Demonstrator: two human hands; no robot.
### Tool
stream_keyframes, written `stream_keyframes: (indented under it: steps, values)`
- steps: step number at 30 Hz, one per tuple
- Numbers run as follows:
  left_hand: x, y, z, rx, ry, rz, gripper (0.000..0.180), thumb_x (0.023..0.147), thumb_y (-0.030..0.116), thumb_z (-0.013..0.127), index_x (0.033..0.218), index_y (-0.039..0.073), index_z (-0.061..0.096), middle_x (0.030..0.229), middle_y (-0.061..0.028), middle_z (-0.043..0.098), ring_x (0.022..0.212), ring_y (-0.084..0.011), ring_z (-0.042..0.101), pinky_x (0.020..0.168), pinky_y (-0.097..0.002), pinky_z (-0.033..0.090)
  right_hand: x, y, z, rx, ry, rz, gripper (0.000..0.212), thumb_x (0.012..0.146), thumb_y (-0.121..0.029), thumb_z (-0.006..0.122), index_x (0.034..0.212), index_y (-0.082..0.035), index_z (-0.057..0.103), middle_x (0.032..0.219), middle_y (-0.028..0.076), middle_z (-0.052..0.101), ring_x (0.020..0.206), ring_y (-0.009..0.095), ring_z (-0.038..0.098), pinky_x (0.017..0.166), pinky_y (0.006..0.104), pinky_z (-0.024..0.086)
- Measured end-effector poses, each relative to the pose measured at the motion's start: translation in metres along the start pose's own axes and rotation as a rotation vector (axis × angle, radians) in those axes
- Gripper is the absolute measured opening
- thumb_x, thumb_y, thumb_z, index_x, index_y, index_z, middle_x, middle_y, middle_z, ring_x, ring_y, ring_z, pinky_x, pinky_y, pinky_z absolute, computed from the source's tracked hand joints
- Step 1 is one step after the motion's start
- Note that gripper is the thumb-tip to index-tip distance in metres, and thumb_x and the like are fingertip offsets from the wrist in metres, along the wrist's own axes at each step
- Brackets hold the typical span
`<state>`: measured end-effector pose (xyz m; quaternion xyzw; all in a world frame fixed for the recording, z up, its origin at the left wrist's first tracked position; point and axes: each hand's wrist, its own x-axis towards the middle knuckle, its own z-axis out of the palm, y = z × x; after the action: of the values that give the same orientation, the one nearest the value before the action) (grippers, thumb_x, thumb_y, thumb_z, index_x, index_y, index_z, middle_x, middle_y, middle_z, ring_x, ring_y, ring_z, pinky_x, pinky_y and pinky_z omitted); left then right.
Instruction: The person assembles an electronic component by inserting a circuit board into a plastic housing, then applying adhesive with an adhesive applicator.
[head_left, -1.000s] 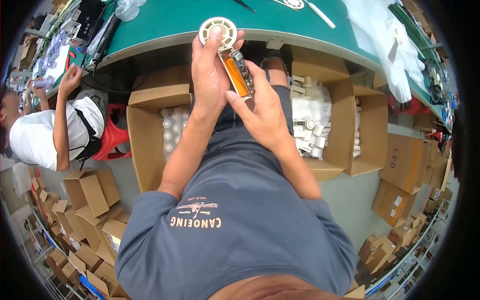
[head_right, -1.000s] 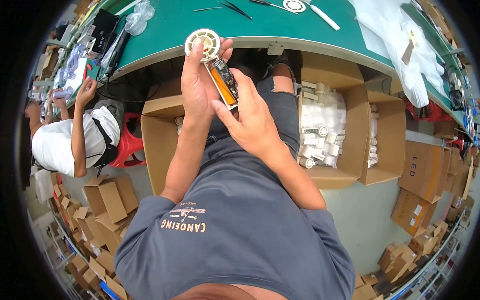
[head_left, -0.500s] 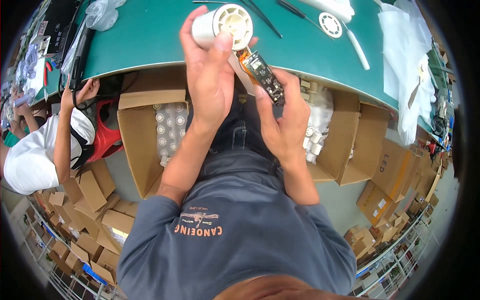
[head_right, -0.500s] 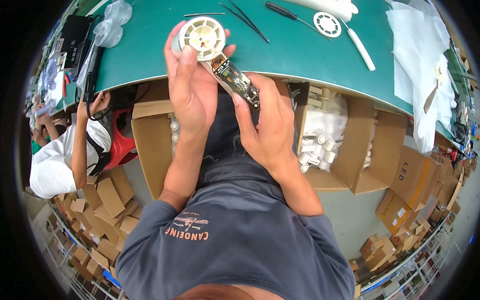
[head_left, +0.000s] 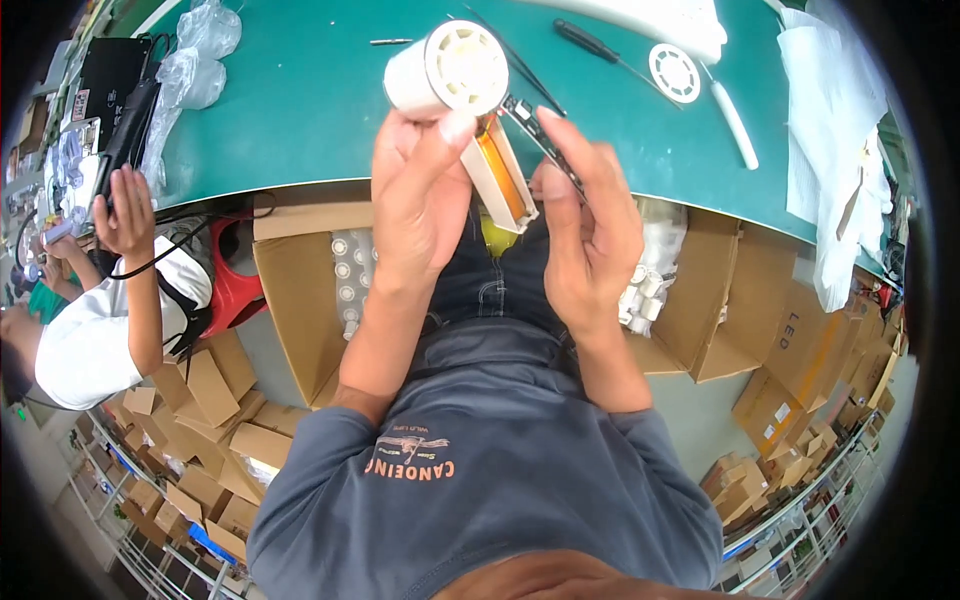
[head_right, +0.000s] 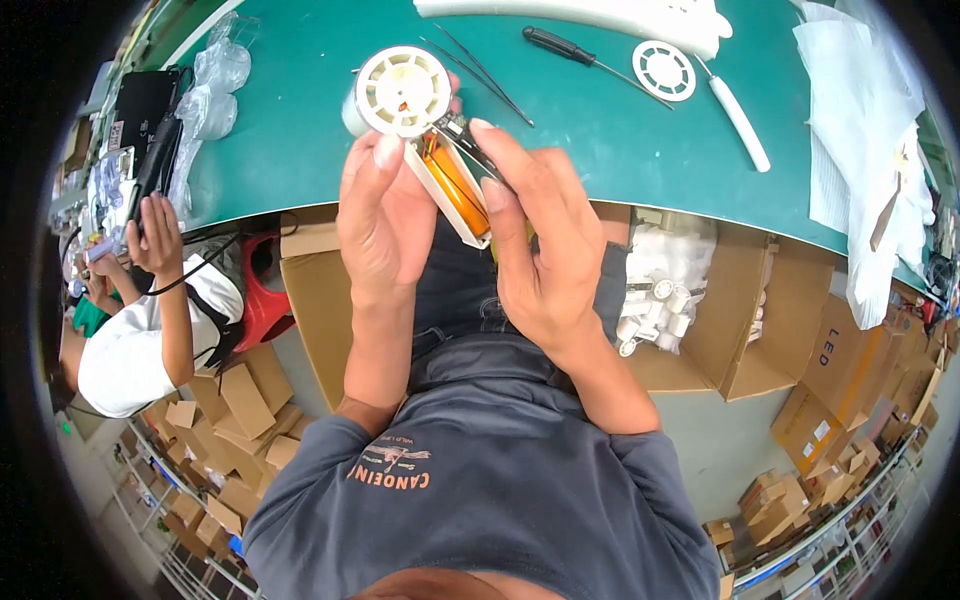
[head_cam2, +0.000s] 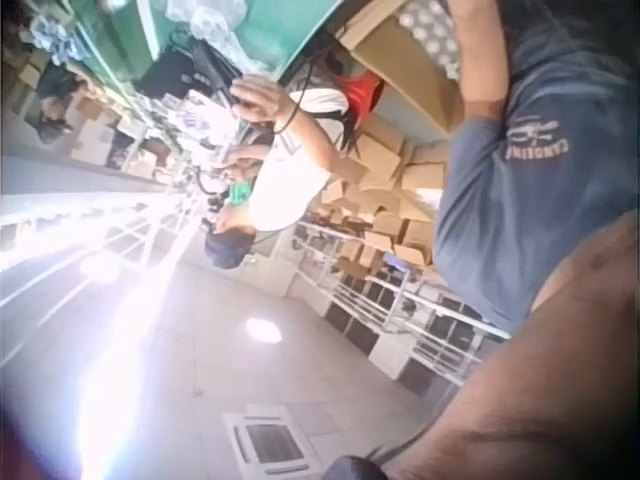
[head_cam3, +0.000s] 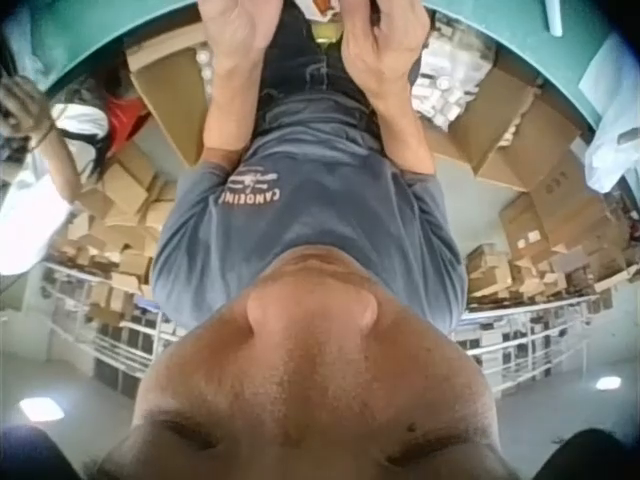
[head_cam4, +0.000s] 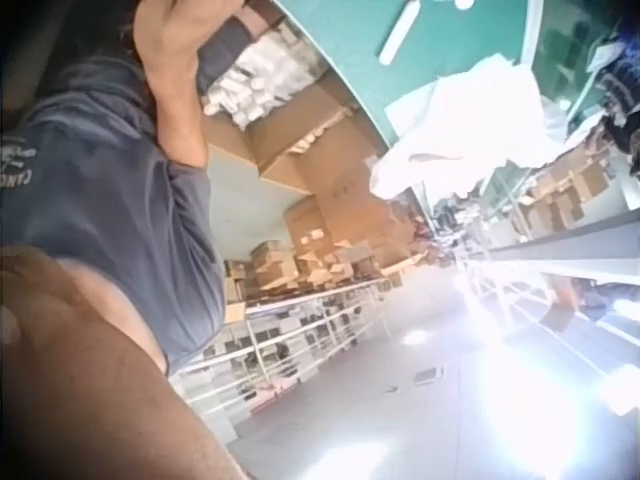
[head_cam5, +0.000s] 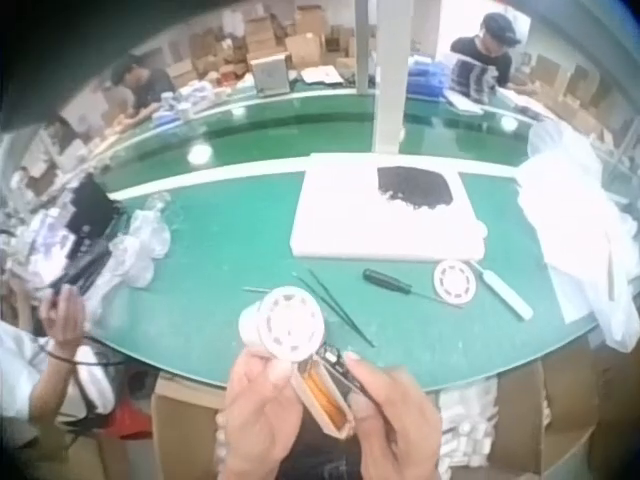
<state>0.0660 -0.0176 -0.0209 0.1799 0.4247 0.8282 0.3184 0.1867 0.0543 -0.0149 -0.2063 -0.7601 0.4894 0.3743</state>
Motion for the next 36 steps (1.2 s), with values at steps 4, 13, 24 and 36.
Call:
stream_keyframes:
  steps: [4,13,24,36]
  values:
    - [-0.005,0.009,0.011,-0.153,0.024,-0.077,0.047,0.101,0.023,0.059,0.138,0.003,0.037,0.133,-0.0182,0.057,0.110,-0.0224,0.061,0.095,-0.0399,0.054,0.002,-0.003,0.006,0.061,0.062,-0.053,0.036,0.093,0.008,0.058,0.129,0.005,0.062,0.102,0.017,0.066,0.080,0.022,0.059,0.070,0.0311,0.049]
    - [-0.004,-0.003,0.002,-0.212,0.031,-0.102,0.037,0.098,0.012,0.061,0.127,0.004,0.040,0.113,-0.0119,0.060,0.090,-0.0171,0.061,0.074,-0.0327,0.055,-0.001,-0.005,0.004,0.124,0.025,0.002,0.033,0.097,0.001,0.054,0.129,0.007,0.060,0.103,0.019,0.066,0.082,0.022,0.060,0.072,0.0317,0.050]
    - [-0.004,-0.005,0.007,-0.078,0.156,-0.043,0.036,0.095,0.015,0.058,0.128,0.002,0.050,0.110,-0.0115,0.062,0.096,-0.0198,0.061,0.086,-0.0345,0.051,-0.005,0.001,0.003,-0.038,-0.055,-0.159,0.038,0.089,0.007,0.055,0.127,0.007,0.055,0.106,0.020,0.062,0.083,0.030,0.058,0.072,0.0361,0.048]
    - [-0.003,0.005,0.009,-0.273,0.028,-0.147,0.048,0.093,0.012,0.057,0.137,-0.001,0.044,0.119,-0.0131,0.059,0.108,-0.0223,0.058,0.096,-0.0355,0.048,-0.009,-0.002,0.003,0.060,-0.028,-0.137,0.038,0.090,0.008,0.055,0.129,0.008,0.054,0.114,0.024,0.061,0.096,0.034,0.060,0.081,0.0380,0.050]
